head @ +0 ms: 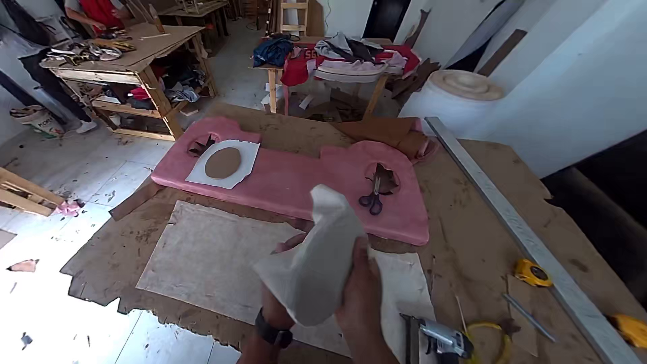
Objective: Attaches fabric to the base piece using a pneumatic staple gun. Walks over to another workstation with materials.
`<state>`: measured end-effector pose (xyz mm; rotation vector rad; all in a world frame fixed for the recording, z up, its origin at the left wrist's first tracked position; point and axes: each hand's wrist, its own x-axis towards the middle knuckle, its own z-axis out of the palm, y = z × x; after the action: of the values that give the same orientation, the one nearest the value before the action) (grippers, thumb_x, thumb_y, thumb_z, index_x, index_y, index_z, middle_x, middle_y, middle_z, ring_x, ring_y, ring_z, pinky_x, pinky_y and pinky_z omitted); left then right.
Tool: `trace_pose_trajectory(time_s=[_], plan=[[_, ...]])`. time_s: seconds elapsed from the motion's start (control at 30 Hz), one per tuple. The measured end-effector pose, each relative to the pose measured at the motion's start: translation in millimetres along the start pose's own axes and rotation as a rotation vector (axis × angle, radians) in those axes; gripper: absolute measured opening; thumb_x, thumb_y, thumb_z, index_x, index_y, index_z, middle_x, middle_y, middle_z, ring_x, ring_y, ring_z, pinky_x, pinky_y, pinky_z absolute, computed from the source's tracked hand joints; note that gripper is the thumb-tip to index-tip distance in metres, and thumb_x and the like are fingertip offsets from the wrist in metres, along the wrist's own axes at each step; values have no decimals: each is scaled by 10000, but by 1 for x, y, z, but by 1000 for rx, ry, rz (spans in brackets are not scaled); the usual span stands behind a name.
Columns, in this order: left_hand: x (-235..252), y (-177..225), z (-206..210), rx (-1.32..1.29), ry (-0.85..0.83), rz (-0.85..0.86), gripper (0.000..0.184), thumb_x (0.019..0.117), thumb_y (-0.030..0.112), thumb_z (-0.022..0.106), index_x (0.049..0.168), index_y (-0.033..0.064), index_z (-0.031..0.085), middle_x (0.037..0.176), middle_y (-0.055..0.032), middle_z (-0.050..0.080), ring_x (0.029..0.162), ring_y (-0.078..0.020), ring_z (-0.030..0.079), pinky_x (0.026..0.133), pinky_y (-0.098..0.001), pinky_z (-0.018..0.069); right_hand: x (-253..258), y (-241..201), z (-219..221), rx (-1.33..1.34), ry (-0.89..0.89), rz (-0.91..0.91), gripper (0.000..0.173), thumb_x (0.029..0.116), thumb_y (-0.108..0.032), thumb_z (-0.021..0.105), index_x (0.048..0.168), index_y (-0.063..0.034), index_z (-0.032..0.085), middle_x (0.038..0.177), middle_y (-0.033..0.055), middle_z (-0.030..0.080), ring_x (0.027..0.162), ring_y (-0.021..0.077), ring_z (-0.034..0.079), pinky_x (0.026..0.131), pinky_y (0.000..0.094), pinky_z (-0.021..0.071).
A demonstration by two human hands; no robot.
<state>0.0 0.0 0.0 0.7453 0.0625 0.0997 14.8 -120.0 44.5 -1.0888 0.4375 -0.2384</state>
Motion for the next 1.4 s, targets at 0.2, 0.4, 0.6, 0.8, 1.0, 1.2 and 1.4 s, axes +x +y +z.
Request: trace_pose_trajectory(time_s=[0.2, 0.4, 0.6, 0.8, 1.0, 1.2, 1.4], plan=[[-7, 15, 11, 115, -146, 314, 586, 903, 628, 663, 1205, 127, 638, 1086, -78, 691, 1004, -200, 686, 869, -398, 598, 13, -19, -24, 59, 21, -155, 380, 1106, -282, 446, 1364, -9, 504, 1061, 163, 700, 915, 238, 741, 790, 426, 656], [0, 41, 56, -43, -175, 375, 211, 1002, 284, 630, 1014, 122, 764, 885, -41, 766, 805, -94, 739, 740, -277, 618, -9, -49, -13, 164, -18, -168, 427, 1108, -371, 394, 1352, -41, 512, 1049, 87, 718, 921, 168, 745, 803, 378, 654], [-1, 34, 70, 16, -221, 476, 184, 1004, 280, 626, 999, 211, 797, 860, 86, 766, 784, 35, 700, 716, -162, 570, -24, -54, -4, 251, -6, -32, 429, 1124, -365, 318, 1356, -66, 520, 1031, 48, 734, 921, 116, 744, 823, 340, 646], [4, 7, 64, 175, -387, 563, 395, 1008, 351, 553, 710, 119, 668, 1139, -72, 689, 1201, -203, 590, 1028, -331, 468, -16, -8, -9, 181, -118, 52, 505, 1121, -432, 302, 1323, -63, 582, 1083, 62, 723, 990, 110, 709, 877, 338, 611], [22, -53, 7, 690, -432, 498, 382, 1031, 228, 546, 732, 21, 666, 1278, -217, 693, 1331, -402, 565, 1147, -536, 459, 7, 45, -30, 212, -313, 252, 731, 1065, -636, 177, 1431, -112, 530, 1274, 74, 661, 1186, 129, 621, 995, 351, 534], [14, -138, -116, 1134, -721, 358, 304, 979, 118, 619, 683, 59, 660, 1351, -32, 683, 1388, -231, 535, 1183, -495, 440, 9, 131, -113, 272, -244, 535, 955, 949, -821, 118, 1508, -135, 478, 1431, 109, 590, 1333, 222, 548, 1080, 463, 488], [-15, -194, -175, 1263, -936, 297, 196, 942, 87, 646, 767, 42, 721, 1351, -54, 682, 1399, -244, 527, 1236, -486, 373, -11, 132, -256, -201, -271, 473, 964, 1029, -690, 66, 1344, 59, 585, 1314, 233, 662, 1201, 359, 662, 1023, 540, 553]])
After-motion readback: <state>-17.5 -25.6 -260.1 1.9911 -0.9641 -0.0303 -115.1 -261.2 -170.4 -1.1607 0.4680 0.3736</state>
